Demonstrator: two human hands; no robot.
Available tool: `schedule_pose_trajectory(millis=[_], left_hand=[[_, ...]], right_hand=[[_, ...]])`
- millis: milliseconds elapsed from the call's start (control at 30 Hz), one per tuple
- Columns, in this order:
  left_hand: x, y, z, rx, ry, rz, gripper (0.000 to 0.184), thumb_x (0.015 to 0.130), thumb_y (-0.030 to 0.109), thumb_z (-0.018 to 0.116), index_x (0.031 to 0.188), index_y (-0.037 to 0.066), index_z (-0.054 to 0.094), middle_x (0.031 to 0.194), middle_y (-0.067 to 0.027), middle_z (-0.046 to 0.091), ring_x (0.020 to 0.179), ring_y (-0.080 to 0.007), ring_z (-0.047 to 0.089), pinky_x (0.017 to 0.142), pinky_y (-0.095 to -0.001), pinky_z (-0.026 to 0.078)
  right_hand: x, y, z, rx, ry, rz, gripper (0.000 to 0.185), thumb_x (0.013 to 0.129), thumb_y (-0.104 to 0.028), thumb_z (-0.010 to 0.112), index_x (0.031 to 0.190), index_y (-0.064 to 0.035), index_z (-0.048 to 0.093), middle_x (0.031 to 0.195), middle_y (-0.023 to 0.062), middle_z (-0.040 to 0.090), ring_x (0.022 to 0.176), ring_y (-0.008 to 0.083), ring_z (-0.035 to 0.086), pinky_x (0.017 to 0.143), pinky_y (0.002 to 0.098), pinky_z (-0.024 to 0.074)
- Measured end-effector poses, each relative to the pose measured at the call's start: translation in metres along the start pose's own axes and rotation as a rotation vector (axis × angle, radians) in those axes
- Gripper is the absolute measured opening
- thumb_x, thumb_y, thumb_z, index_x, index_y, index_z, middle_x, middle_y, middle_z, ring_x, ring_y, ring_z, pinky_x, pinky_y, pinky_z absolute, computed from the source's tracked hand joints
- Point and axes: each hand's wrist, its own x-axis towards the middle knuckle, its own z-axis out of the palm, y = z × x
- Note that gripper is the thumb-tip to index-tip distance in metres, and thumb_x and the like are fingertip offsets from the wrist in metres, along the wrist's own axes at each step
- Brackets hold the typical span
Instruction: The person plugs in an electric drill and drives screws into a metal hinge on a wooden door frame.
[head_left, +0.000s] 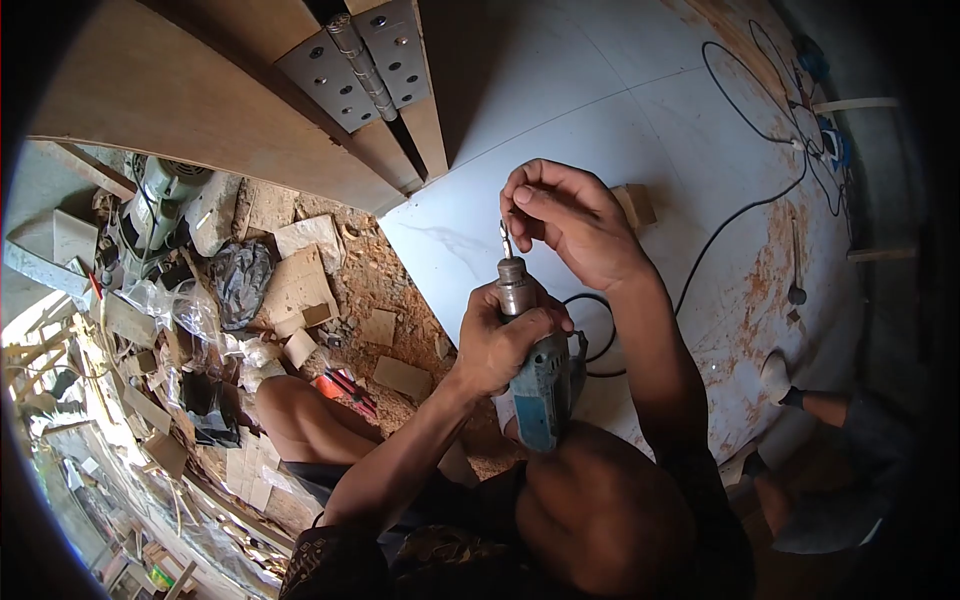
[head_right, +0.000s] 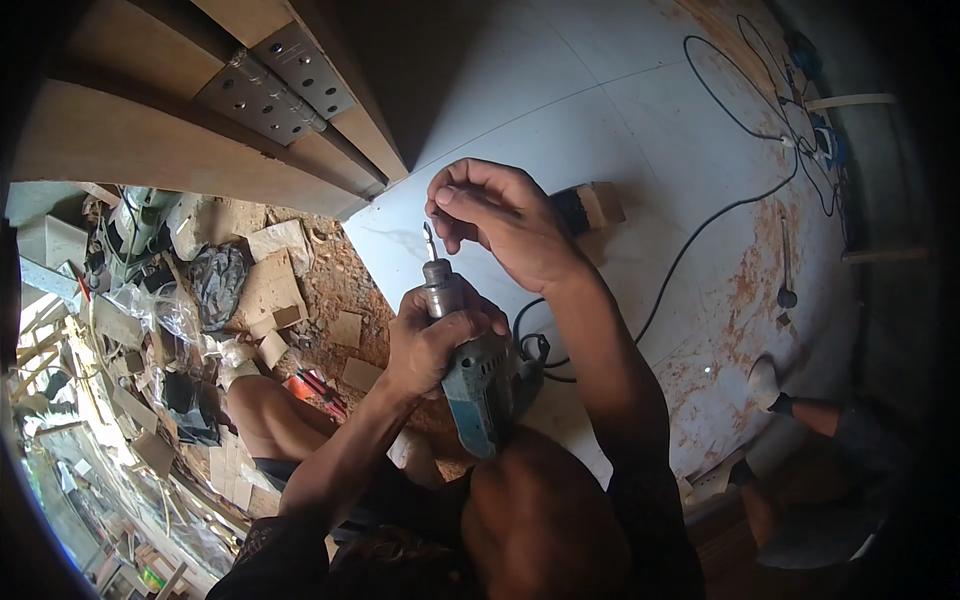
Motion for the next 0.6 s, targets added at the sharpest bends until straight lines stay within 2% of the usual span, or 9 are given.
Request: schedule_pose_trajectory(millis=[367, 600], left_hand=[[-0.0016, 0.0075, 0.0016, 0.035, -0.017, -0.004, 0.008, 0.085, 0.005, 0.063, 0.088, -0.001, 0.065, 0.085, -0.0117, 0.075, 0.076, -0.0166, 0.068, 0.076, -0.0342, 0.056], [0.0, 0.0067, -0.0006, 0.025, -0.026, 0.017, 0.008, 0.084, 0.005, 0.063, 0.088, -0.001, 0.066, 0.084, -0.0117, 0.075, 0.076, -0.0166, 0.068, 0.075, -0.034, 0.056]], right_hand=[[0.0088, 0.0002, 0.0053, -0.025, -0.049, 0.002, 0.025, 0.101, -0.012, 0.066, 0.121, -0.0022, 0.057, 0.088, 0.0037, 0.064, 0.08, 0.0104, 0.06, 0.07, 0.0273, 0.0506], [0.0082, 0.0025, 0.0009, -0.032, -0.122, -0.038, 0.027, 0.102, -0.012, 0.063, 0.126, -0.0028, 0.054, 0.093, 0.0058, 0.064, 0.084, 0.0115, 0.06, 0.075, 0.0277, 0.0511]])
